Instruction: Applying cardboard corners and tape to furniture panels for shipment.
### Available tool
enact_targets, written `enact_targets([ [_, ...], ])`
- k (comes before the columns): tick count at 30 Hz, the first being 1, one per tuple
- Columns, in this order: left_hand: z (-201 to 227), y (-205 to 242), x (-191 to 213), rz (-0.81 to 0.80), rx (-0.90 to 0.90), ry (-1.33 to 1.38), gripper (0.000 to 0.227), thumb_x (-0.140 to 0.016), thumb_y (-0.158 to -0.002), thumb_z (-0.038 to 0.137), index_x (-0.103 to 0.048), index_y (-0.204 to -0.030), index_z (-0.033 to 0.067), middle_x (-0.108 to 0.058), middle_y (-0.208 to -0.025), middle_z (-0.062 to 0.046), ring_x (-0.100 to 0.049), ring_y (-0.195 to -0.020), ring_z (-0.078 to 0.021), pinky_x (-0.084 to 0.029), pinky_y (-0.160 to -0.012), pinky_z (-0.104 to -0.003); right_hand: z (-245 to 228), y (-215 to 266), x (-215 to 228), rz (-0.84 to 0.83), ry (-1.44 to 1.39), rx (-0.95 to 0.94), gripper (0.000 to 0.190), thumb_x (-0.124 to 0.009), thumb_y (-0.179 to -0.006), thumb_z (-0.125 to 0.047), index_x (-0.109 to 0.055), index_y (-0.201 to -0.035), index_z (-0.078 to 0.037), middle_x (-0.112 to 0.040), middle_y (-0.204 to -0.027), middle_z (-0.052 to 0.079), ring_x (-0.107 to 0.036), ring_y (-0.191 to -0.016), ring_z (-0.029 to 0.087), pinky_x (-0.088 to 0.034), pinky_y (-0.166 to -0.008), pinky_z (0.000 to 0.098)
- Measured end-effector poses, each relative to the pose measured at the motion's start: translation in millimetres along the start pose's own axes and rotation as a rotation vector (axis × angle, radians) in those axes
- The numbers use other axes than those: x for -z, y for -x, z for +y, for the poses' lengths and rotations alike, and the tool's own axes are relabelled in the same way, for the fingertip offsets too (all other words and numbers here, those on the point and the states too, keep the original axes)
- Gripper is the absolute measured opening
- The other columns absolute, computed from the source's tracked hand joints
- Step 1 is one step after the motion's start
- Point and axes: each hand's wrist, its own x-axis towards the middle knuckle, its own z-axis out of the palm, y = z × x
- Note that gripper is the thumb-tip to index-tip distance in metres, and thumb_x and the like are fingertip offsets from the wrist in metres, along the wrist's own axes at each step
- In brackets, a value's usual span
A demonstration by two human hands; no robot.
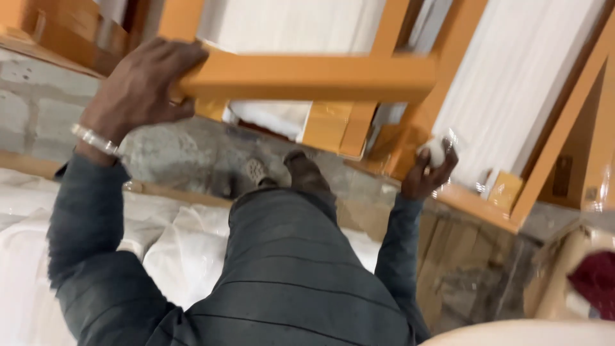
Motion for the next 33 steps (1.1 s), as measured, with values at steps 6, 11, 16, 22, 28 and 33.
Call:
enact_targets([
  [6, 40.0, 86.5, -8.0, -0.206, 0.056, -0.177, 0.067, -0.080, -0.078, 0.020, -0.062, -0.142, 0.0123, -0.067, -0.138, -0.009, -0.061, -0.127, -0.0268, -0.051, -0.113, -0.044, 5.8, 0.4, 8.1, 0.024, -0.149, -0.023, 0.033, -0.062, -0.109, -0.005, -0.051, -0.140, 0.000, -0.055, -0.139, 0.015, -0.061, -0.122, 0.027, -0.059, -0.104, 0.0399],
  [11, 47.3, 122.8, 1.4, -0.310, 0.209, -0.303, 0.068, -0.079, -0.079, 0.025, -0.063, -0.144, 0.0182, -0.065, -0.145, -0.003, -0.058, -0.135, -0.0250, -0.048, -0.118, -0.044, 7.6, 4.7, 13.0, 0.023, -0.234, -0.010, 0.033, -0.061, -0.110, -0.005, -0.050, -0.141, -0.002, -0.054, -0.137, 0.013, -0.061, -0.124, 0.027, -0.060, -0.105, 0.0405],
  [16, 55.2, 122.0, 21.2, -0.270, 0.289, -0.361, 0.070, -0.078, -0.074, 0.021, -0.063, -0.142, 0.0206, -0.063, -0.147, 0.000, -0.053, -0.138, -0.0255, -0.044, -0.116, -0.046, -17.5, -9.3, -0.7, -0.010, -0.217, 0.032, 0.033, -0.063, -0.109, -0.005, -0.051, -0.140, -0.003, -0.055, -0.139, 0.015, -0.061, -0.122, 0.027, -0.060, -0.103, 0.0402],
  [22, 57.0, 121.7, 24.4, -0.236, 0.295, -0.470, 0.072, -0.082, -0.072, 0.028, -0.063, -0.142, 0.0309, -0.056, -0.155, -0.002, -0.050, -0.144, -0.0251, -0.042, -0.120, -0.046, -39.7, -57.3, -75.7, -0.273, -0.071, 0.003, 0.039, -0.068, -0.106, -0.018, -0.056, -0.142, -0.014, -0.071, -0.130, 0.009, -0.075, -0.118, 0.030, -0.063, -0.102, 0.0369],
  [28, 64.0, 114.1, 29.7, -0.232, 0.315, -0.509, 0.073, -0.083, -0.074, 0.027, -0.062, -0.144, 0.0321, -0.054, -0.158, -0.002, -0.049, -0.145, -0.0238, -0.041, -0.121, -0.044, -44.0, -91.9, -134.8, -0.310, 0.308, 0.382, 0.079, -0.095, -0.089, -0.034, -0.047, -0.148, -0.014, -0.059, -0.146, 0.014, -0.044, -0.138, 0.050, -0.045, -0.110, 0.0495],
  [33, 58.3, 113.1, 21.2, -0.201, 0.252, -0.666, 0.071, -0.081, -0.076, 0.025, -0.063, -0.145, 0.0317, -0.057, -0.154, 0.000, -0.051, -0.144, -0.0197, -0.039, -0.124, -0.039, -57.7, -85.9, -142.6, -0.392, 0.354, 0.284, 0.109, -0.101, -0.084, -0.049, -0.027, -0.158, -0.017, -0.050, -0.153, 0.014, -0.055, -0.136, 0.039, -0.043, -0.113, 0.0524],
])
